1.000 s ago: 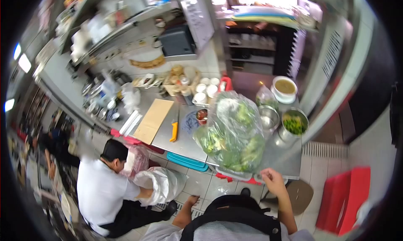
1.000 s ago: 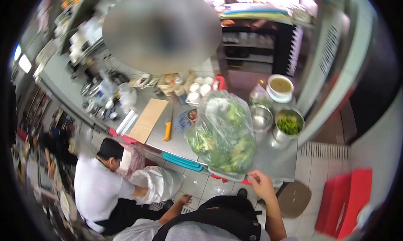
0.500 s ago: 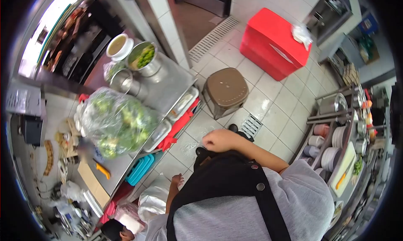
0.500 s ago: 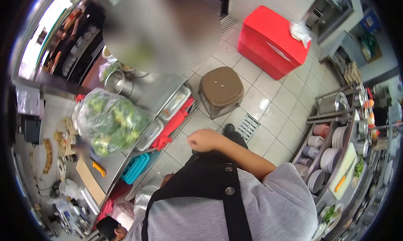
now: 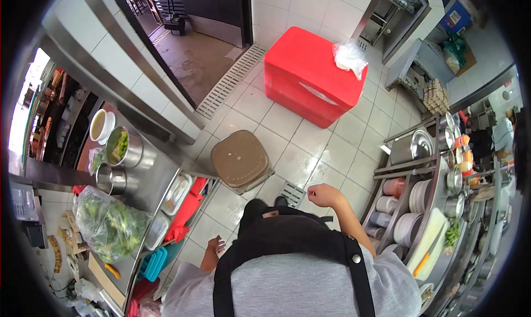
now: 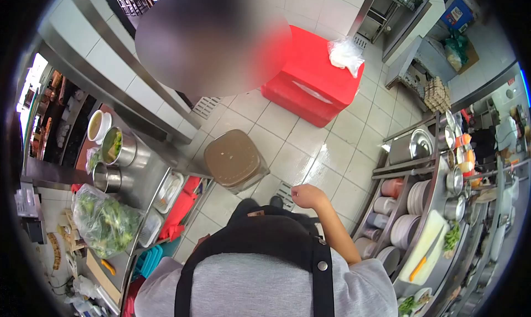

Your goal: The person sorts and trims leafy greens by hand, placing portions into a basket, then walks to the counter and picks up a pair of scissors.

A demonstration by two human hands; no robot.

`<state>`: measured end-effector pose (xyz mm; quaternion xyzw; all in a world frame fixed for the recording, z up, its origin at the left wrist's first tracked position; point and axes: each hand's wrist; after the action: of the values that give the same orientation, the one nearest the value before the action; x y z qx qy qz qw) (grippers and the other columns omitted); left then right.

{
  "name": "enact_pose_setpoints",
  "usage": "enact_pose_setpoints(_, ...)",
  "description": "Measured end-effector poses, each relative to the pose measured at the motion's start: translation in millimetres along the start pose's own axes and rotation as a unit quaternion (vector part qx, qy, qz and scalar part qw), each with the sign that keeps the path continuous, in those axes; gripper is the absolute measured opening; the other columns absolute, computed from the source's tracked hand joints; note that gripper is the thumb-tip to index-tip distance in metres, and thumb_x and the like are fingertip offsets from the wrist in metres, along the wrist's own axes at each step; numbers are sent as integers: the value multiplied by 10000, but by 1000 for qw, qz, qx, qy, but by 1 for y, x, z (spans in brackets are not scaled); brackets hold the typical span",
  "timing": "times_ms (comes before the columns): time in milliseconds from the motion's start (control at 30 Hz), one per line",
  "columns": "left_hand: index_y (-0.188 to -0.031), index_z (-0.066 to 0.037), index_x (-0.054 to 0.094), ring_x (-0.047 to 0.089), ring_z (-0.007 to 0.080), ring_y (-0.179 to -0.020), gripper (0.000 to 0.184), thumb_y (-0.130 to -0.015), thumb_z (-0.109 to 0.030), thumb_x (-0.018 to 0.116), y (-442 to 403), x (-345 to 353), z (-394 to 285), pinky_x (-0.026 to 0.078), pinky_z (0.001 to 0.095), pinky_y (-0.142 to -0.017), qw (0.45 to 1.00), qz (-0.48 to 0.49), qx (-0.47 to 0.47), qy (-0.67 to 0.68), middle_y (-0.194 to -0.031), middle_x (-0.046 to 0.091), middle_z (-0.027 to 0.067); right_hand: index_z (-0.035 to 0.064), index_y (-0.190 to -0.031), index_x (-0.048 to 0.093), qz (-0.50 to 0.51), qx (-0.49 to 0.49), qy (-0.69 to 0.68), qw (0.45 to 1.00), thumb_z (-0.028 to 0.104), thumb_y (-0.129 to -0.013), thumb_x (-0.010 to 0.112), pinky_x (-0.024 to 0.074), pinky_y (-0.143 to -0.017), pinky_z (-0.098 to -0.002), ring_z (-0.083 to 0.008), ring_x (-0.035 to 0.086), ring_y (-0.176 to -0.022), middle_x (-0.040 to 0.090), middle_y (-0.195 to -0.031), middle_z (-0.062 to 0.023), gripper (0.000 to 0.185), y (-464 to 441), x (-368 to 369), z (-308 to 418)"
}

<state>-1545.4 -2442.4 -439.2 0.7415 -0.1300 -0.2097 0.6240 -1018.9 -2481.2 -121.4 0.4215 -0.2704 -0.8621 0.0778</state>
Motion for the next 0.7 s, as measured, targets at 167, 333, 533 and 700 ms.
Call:
enact_pose_setpoints(167, -1177, -142, 471, 569, 216, -884, 482, -859, -503, 453, 3, 72, -66, 441, 408, -681, 989, 67, 12, -130, -1076, 577, 77, 58, -832, 615, 12, -10, -56, 998, 201, -760, 527, 464, -634, -338, -220, 590, -690, 625, -737, -106, 182, -64, -64, -71)
enact_pose_setpoints(333, -1166, -155, 476, 561, 201, -883, 500, -850, -542, 444, -51, 104, -186, 440, 414, -687, 989, 72, -81, -95, -1079, 575, 67, 25, -795, 603, -16, 9, -110, 994, 188, -770, 539, 459, -579, -307, -163, 576, -613, 607, -682, -75, 177, -189, -102, -170)
enact_pose_setpoints(533, -959, 6, 610, 618, 268, -702, 512, -774, -471, 599, -50, 144, -437, 493, 408, -577, 979, -66, 109, -162, -827, 624, 153, 45, -712, 579, -8, 143, -32, 989, 151, -765, 506, 454, -507, -349, -201, 563, -542, 573, -623, -82, 139, -324, -25, -453)
enact_pose_setpoints(700, -986, -32, 603, 606, 229, -745, 381, -807, -368, 584, 47, 170, -659, 478, 324, -693, 875, -106, 460, -109, -826, 626, 133, 85, -739, 580, 64, 342, -235, 908, 188, -782, 469, 458, -537, -399, -233, 577, -602, 583, -675, -79, 158, -312, -112, -431)
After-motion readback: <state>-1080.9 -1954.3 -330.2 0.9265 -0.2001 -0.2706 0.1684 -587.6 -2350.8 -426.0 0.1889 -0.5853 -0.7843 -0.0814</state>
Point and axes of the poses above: each hand's wrist, its own y-axis away from the middle knuckle, its own x-axis out of the palm, z = x × y
